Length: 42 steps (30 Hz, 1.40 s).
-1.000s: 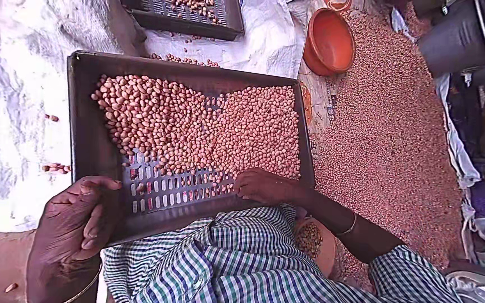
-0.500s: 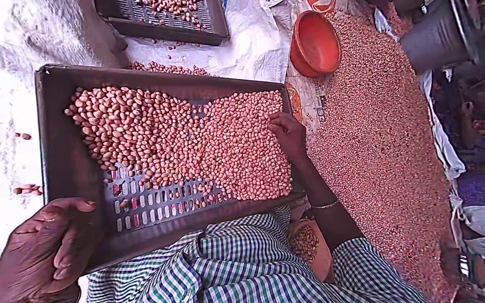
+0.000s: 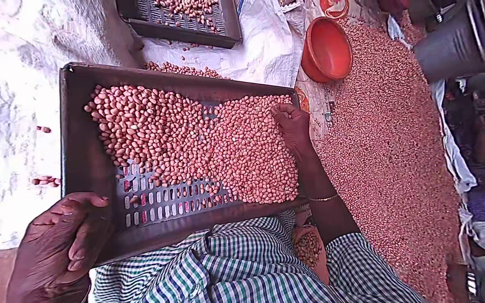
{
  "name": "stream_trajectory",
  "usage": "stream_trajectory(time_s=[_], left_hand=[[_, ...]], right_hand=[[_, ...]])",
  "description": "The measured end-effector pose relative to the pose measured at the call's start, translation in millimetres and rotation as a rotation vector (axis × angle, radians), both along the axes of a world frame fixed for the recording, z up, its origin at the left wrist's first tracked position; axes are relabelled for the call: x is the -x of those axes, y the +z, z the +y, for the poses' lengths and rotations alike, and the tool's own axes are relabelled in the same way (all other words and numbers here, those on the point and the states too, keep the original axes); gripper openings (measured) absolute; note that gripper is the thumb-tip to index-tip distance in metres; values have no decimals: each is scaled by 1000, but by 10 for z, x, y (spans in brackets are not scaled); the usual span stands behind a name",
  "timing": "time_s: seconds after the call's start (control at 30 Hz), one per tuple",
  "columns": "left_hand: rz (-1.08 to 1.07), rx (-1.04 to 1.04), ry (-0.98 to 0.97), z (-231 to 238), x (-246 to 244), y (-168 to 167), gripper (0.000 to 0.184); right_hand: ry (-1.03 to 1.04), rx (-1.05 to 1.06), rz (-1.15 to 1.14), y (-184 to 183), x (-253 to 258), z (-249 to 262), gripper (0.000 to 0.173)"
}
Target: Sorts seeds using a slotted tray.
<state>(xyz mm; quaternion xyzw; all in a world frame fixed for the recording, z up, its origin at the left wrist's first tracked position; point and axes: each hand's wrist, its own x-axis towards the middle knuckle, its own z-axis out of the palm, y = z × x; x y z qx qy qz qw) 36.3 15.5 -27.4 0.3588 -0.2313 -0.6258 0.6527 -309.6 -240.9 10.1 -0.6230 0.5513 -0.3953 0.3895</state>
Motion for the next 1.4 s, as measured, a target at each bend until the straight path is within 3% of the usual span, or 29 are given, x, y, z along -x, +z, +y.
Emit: stream_trajectory(time_s=[0.07,0.13,0.2,0.27,0.3,0.37,0.43,0.47,0.53,0.6,0.67,0.73,0.8,0.9,0.97,1.03,1.1,1.17,1.23,1.3,1.4], left_hand=[[14,-1,-6,5,-20,-9,28],[20,8,-28,-10,-23,0,28],[22,8,-16,-24,-11,1,28],[21,9,-9,-19,3,20,29],[26,10,-5,-13,7,20,28],[37,-1,18,-4,8,2,28],[17,-23,31,-15,25,25,27],[2,-35,42,-19,37,41,28],[-22,-65,68,-19,52,77,29],[-32,-77,74,-26,58,89,30],[-28,-31,26,-22,23,38,27],[-15,-20,34,-18,33,46,27],[-20,-26,54,-15,52,71,27],[-51,-60,99,-22,77,97,27],[-56,-44,96,-31,68,83,26],[4,-6,87,-28,57,72,27],[76,35,64,-9,29,45,32],[99,41,53,-24,14,33,34],[92,7,80,-31,44,75,34],[67,-4,100,-25,61,107,32],[28,2,108,-25,72,96,32]], right_hand=[[-51,-146,-460,46,14,-1,21],[-43,-296,-514,105,22,18,25],[-3,-285,-245,120,-71,38,19],[116,-130,315,121,-182,75,10],[176,-79,546,143,-244,97,19],[246,-27,722,105,-288,98,25],[181,-14,554,94,-251,88,15],[112,-23,293,60,-222,66,5],[28,-197,-366,78,-222,32,19],[17,-336,-561,113,-219,10,18],[79,-286,-321,111,-293,40,13],[256,-93,144,120,-292,169,6],[403,38,552,149,-350,199,18],[447,38,765,10,-518,-5,21],[356,61,608,-6,-487,-37,17],[192,20,105,25,-452,8,7],[106,-156,-462,129,-496,28,24],[102,-312,-592,168,-472,12,25],[189,-327,-309,121,-384,119,16],[260,-230,144,56,-477,84,7],[360,-136,749,84,-649,40,22]])
